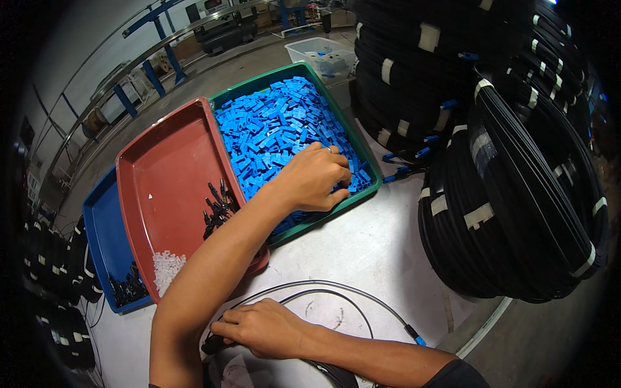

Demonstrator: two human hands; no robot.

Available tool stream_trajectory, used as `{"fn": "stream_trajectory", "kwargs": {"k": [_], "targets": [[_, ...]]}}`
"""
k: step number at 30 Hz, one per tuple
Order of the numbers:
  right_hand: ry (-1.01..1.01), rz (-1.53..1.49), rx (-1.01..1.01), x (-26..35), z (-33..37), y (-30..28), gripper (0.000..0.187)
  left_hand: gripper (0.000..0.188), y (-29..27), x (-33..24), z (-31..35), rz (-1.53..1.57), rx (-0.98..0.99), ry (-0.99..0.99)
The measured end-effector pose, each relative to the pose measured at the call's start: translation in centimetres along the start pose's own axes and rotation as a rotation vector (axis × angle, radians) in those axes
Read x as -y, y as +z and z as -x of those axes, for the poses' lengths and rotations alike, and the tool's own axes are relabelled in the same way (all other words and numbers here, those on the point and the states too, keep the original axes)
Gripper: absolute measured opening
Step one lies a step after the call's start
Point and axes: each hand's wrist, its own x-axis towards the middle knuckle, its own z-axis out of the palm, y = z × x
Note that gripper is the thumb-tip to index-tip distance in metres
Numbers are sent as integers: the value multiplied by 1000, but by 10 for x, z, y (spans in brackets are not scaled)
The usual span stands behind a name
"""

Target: The person attaches connector components from trays onto the ends of coiled cables by hand, stacks the finished cables, and continues assembling connectors onto another coiled cable.

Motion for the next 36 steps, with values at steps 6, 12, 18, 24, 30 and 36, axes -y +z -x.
{"fn": "stream_trajectory", "kwargs": {"k": [6,12,18,24,30,36], "targets": [[-44,-8,-51,1,-2,0,20,13,-10,7,-3,-42,35,-45],[5,-17,-8,9,-3,-7,17,15,-40,15,38,348,-331,-163],[-43,-29,-77,5,-4,-4,14,22,-90,-41,135,533,-519,-514],[-19,8,-102,4,-4,-4,24,26,-73,-102,234,851,-666,-691],[-20,23,-81,12,-13,-10,35,27,-62,-135,300,1150,-901,-749],[135,5,-44,24,-8,-13,28,30,-53,-152,320,1113,-962,-770]]}}
